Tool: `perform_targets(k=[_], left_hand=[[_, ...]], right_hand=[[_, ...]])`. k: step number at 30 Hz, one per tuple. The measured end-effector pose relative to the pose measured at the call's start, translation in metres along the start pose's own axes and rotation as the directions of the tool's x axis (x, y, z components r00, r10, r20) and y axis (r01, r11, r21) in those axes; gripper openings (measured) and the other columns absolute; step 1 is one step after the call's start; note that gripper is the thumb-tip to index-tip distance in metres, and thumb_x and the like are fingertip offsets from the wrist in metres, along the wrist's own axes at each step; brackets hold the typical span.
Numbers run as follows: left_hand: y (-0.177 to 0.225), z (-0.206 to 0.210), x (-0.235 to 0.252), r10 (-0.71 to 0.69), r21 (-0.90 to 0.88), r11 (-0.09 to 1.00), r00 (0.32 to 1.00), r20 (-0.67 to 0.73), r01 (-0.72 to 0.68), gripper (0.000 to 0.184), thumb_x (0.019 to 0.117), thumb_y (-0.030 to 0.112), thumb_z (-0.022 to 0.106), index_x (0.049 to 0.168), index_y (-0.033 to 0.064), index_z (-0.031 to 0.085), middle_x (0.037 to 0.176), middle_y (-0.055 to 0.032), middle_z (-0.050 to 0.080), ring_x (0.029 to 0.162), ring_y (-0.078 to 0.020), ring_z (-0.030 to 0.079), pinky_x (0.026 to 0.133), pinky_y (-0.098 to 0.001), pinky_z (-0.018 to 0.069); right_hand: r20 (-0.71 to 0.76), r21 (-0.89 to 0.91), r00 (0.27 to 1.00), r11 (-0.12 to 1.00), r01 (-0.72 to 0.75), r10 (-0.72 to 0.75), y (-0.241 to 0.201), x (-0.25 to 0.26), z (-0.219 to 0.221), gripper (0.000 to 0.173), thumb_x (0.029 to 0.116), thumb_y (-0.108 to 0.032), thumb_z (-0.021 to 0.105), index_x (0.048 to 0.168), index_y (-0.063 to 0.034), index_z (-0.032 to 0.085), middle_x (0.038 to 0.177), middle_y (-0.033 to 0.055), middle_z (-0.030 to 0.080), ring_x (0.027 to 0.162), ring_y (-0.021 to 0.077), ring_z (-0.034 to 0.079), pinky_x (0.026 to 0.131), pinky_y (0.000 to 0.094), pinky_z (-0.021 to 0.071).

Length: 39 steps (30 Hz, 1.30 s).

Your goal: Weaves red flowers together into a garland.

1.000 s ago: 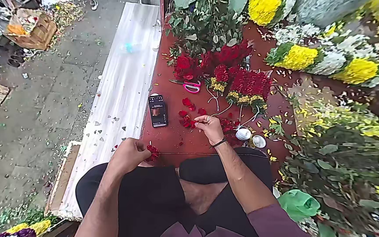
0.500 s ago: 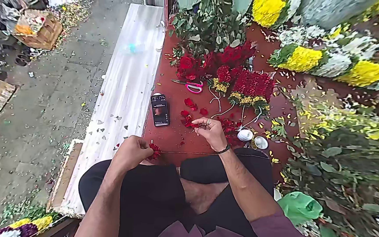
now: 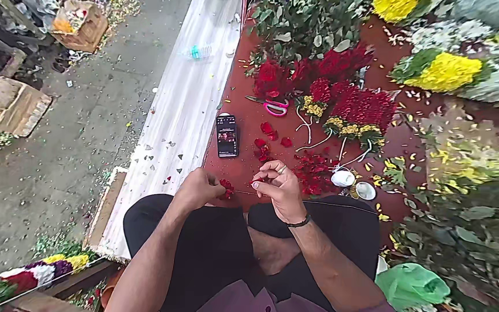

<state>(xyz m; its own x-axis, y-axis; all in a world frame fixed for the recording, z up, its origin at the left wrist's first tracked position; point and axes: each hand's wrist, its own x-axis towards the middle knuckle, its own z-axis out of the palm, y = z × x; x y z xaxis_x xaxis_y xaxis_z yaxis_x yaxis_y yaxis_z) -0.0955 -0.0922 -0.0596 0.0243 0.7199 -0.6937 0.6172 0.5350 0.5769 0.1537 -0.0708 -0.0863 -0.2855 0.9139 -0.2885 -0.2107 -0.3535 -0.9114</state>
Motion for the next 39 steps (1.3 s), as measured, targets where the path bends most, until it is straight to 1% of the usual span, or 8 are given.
perform_targets(k=[7, 17, 22, 24, 29, 34, 37, 39], left_hand=[[0.008, 0.011, -0.001, 0.103, -0.218, 0.973, 0.987, 0.124, -0.074, 0.018, 0.0955, 0.020, 0.069, 0.084, 0.0079, 0.077, 0.068, 0.0009, 0.068, 0.057, -0.0066, 0.060, 0.058, -0.0276, 0.0517], [0.007, 0.019, 0.002, 0.151, -0.212, 0.969, 0.982, 0.112, -0.124, 0.013, 0.0894, 0.021, 0.076, 0.084, 0.0097, 0.078, 0.070, -0.0010, 0.071, 0.062, -0.0099, 0.065, 0.063, -0.0341, 0.0573], [0.009, 0.014, 0.003, 0.103, -0.195, 0.977, 0.990, 0.095, -0.083, 0.017, 0.0847, 0.019, 0.076, 0.074, 0.0075, 0.071, 0.067, -0.0028, 0.068, 0.062, -0.0132, 0.066, 0.064, -0.0388, 0.0577], [0.011, 0.007, 0.002, 0.076, -0.160, 0.985, 0.993, 0.087, -0.061, 0.018, 0.0837, 0.018, 0.076, 0.071, 0.0069, 0.069, 0.065, -0.0033, 0.067, 0.062, -0.0134, 0.065, 0.063, -0.0383, 0.0561], [0.029, -0.018, -0.011, -0.021, 0.085, 0.996, 1.000, -0.015, 0.022, 0.027, 0.0835, 0.025, 0.079, 0.065, 0.0106, 0.065, 0.058, -0.0021, 0.060, 0.055, -0.0151, 0.056, 0.055, -0.0423, 0.0458], [0.106, -0.008, -0.038, -0.007, 0.643, 0.755, 0.979, 0.202, -0.127, 0.024, 0.0845, 0.034, 0.076, 0.075, 0.0121, 0.071, 0.070, -0.0078, 0.066, 0.072, -0.0310, 0.066, 0.064, -0.0626, 0.0517], [0.147, 0.001, -0.054, 0.263, 0.438, 0.739, 0.818, 0.511, -0.512, 0.015, 0.0849, 0.025, 0.075, 0.077, 0.0127, 0.072, 0.067, -0.0002, 0.063, 0.062, -0.0179, 0.060, 0.058, -0.0471, 0.0493], [0.158, 0.004, -0.050, 0.527, 0.091, 0.776, 0.720, 0.451, -0.624, 0.010, 0.0885, 0.017, 0.074, 0.082, 0.0107, 0.076, 0.073, 0.0040, 0.069, 0.065, -0.0043, 0.063, 0.060, -0.0298, 0.0548]], right_hand=[[0.035, -0.161, 0.982, 0.971, -0.178, 0.186, 0.021, -0.006, 0.020, 0.053, 0.0770, -0.001, 0.085, 0.122, -0.0012, 0.055, 0.084, 0.0141, 0.075, 0.061, 0.0230, 0.070, 0.050, 0.0320, 0.0564], [0.043, -0.379, 0.976, 0.907, -0.183, 0.215, 0.029, 0.003, 0.008, 0.084, 0.0672, -0.016, 0.094, 0.139, -0.0111, 0.050, 0.078, 0.0036, 0.065, 0.066, 0.0172, 0.063, 0.062, 0.0347, 0.0571], [0.262, -0.507, 0.922, 0.854, -0.120, 0.285, 0.016, 0.013, -0.019, 0.105, 0.0675, -0.027, 0.091, 0.157, -0.0228, 0.036, 0.121, 0.0013, 0.066, 0.107, 0.0178, 0.065, 0.084, 0.0400, 0.0579], [0.374, -0.566, 0.862, 0.821, -0.081, 0.343, 0.019, 0.013, -0.022, 0.094, 0.0738, -0.035, 0.088, 0.155, -0.0196, 0.042, 0.135, 0.0030, 0.063, 0.112, 0.0166, 0.066, 0.093, 0.0404, 0.0582], [0.462, -0.491, 0.873, 0.865, 0.104, 0.157, 0.015, 0.008, -0.024, 0.018, 0.0925, -0.032, 0.074, 0.095, -0.0148, 0.080, 0.089, -0.0048, 0.073, 0.079, 0.0035, 0.066, 0.073, 0.0265, 0.0555], [0.604, -0.119, 0.784, 0.955, 0.271, -0.147, -0.029, 0.001, -0.025, 0.011, 0.0921, -0.013, 0.075, 0.094, -0.0026, 0.078, 0.087, 0.0028, 0.073, 0.081, 0.0079, 0.068, 0.075, 0.0255, 0.0585], [0.520, 0.062, 0.827, 0.976, 0.211, -0.212, -0.026, 0.014, -0.035, 0.007, 0.0901, -0.005, 0.075, 0.095, -0.0007, 0.077, 0.088, 0.0041, 0.072, 0.079, 0.0100, 0.067, 0.074, 0.0279, 0.0598], [0.490, 0.181, 0.856, 0.980, 0.088, -0.167, -0.019, 0.017, -0.040, 0.009, 0.0909, 0.000, 0.068, 0.091, -0.0053, 0.076, 0.085, -0.0011, 0.073, 0.077, 0.0031, 0.066, 0.073, 0.0233, 0.0581]])
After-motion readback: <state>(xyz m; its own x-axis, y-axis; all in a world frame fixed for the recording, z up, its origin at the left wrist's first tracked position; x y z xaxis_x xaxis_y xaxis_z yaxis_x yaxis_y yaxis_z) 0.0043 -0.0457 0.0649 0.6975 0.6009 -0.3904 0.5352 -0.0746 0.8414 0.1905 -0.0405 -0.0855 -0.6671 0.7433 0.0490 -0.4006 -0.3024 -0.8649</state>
